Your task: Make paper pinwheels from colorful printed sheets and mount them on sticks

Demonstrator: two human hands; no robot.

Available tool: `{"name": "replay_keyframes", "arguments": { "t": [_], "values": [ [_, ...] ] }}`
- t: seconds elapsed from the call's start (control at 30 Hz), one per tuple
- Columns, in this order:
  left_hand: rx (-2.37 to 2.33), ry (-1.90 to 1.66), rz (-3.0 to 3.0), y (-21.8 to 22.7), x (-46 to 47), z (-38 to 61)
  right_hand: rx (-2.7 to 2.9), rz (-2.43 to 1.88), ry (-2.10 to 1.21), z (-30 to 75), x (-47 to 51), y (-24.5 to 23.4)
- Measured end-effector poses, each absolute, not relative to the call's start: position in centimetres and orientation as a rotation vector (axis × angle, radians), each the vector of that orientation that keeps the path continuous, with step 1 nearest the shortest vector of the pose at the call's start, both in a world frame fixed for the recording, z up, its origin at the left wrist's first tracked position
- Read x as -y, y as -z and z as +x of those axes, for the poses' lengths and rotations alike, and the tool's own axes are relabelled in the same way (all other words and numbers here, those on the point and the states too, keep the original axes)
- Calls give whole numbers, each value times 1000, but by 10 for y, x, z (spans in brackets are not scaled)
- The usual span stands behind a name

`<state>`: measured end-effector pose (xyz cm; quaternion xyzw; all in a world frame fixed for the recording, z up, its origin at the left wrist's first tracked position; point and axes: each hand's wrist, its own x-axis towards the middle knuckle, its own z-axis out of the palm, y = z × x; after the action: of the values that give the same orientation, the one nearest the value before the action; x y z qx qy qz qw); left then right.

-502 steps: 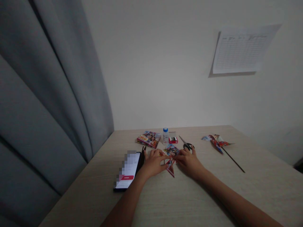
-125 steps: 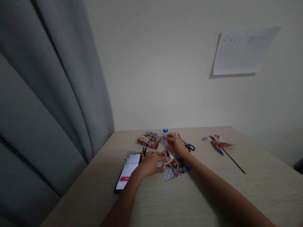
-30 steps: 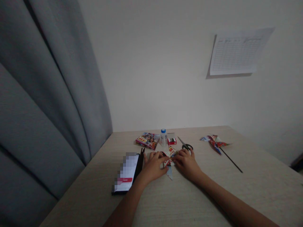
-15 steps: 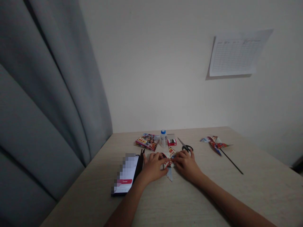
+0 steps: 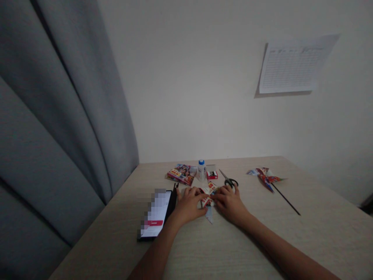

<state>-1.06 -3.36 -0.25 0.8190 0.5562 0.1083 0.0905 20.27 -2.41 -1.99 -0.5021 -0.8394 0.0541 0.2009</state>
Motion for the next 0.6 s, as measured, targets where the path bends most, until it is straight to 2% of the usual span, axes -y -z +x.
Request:
{"name": "replay_keyframes", "arguments": {
  "t": [0.6],
  "values": [
    [-1685, -307, 2455, -3, 36, -7, 2439, -1356, -65, 203, 23, 13]
  ]
}}
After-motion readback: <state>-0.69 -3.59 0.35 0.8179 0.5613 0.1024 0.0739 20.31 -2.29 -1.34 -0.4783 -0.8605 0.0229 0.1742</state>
